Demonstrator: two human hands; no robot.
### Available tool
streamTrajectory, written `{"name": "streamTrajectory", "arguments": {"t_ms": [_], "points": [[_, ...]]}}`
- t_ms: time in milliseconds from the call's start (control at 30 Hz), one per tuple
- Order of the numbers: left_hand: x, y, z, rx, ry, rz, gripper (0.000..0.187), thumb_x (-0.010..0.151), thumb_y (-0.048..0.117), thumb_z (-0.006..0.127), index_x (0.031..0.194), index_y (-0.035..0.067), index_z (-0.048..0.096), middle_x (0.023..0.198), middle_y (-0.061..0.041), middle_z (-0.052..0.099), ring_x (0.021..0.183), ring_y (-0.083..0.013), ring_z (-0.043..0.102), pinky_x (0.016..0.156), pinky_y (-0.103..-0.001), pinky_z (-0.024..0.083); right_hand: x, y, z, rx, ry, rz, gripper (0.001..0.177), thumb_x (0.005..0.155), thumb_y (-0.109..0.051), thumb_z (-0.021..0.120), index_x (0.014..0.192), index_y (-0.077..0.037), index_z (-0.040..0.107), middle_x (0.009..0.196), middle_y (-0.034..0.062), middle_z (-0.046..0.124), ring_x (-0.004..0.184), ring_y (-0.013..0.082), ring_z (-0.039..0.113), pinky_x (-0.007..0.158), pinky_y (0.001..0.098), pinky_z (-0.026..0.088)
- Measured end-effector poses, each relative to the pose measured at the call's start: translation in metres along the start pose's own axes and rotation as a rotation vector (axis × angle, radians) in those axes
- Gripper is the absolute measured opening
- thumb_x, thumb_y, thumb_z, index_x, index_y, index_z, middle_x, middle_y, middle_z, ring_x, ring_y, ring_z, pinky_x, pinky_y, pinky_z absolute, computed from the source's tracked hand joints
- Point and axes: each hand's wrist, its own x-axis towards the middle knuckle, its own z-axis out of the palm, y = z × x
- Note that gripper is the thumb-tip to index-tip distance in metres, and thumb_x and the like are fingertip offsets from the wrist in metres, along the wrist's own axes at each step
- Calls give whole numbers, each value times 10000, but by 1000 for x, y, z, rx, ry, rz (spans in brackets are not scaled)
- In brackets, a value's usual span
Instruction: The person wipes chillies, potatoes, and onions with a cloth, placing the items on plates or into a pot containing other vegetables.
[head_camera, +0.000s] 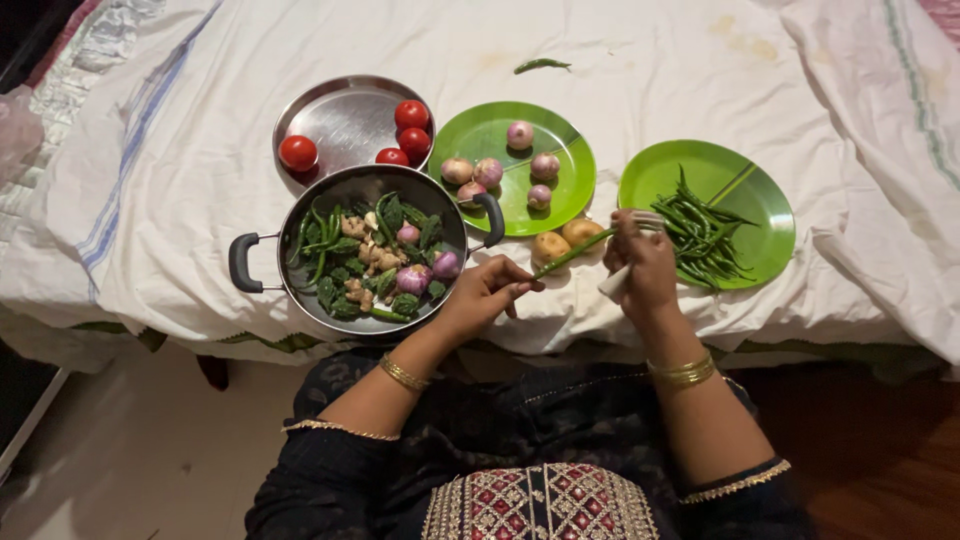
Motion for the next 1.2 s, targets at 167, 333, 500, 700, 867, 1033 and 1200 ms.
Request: {"name": "streamTrajectory", "arguments": {"t_ms": [167, 333, 500, 700, 867, 1033, 1200], "points": [[5, -10, -15, -248, 153, 30, 138, 1000, 117, 671, 1097, 39, 610, 1118, -140, 768, 708, -120, 673, 657, -259, 544, 13, -5, -25, 119, 177, -158, 238, 1053, -312, 664, 1080, -83, 606, 690, -30, 478, 561, 83, 477, 495, 249, 390], [3, -13, -22, -429, 184, 200, 142, 1013, 136, 681, 1110, 64, 607, 1165, -162, 760, 734, -126, 674, 692, -262, 531, 13, 20, -23, -44, 156, -125, 253, 1054, -285, 645, 1130, -45, 621, 801, -1, 586, 622, 83, 524, 544, 249, 433], [3, -31, -12, -318, 46, 51, 155, 1013, 143, 691, 1112, 44, 624, 1109, -159, 737, 729, -135, 681, 686, -269, 524, -13, 71, 11, -121, -376, 235, 391, 889, -259, 712, 1235, -89, 647, 758, -48, 630, 542, 36, 426, 486, 214, 316], [3, -20, -11, -254, -56, -127, 163, 981, 145, 706, 1075, 39, 625, 1130, -156, 758, 704, -123, 680, 687, -264, 543, -18, 70, 16, -131, -187, 115, 278, 965, -261, 772, 838, -59, 629, 622, -40, 500, 543, 69, 451, 508, 255, 345], [3, -7, -5, -239, -119, -153, 174, 965, 136, 708, 1079, 27, 635, 1165, -145, 771, 698, -92, 652, 691, -267, 564, -9, 53, 7, -57, -106, 72, 264, 964, -215, 749, 767, -115, 604, 605, -49, 488, 509, 67, 416, 476, 254, 305], [1, -4, -5, -212, -85, -129, 157, 978, 132, 689, 1077, 31, 621, 1171, -135, 769, 723, -103, 682, 694, -244, 532, 5, 20, -8, -88, -5, -121, 237, 1006, -210, 725, 825, -82, 643, 607, -14, 537, 508, 87, 476, 490, 256, 357], [4, -13, -11, -231, -51, -60, 132, 989, 110, 674, 1087, 43, 618, 1165, -152, 763, 737, -136, 714, 665, -239, 506, 16, -8, -24, 122, 240, -219, 188, 998, -222, 763, 927, -109, 630, 635, -40, 499, 514, 85, 476, 487, 260, 386]]}}
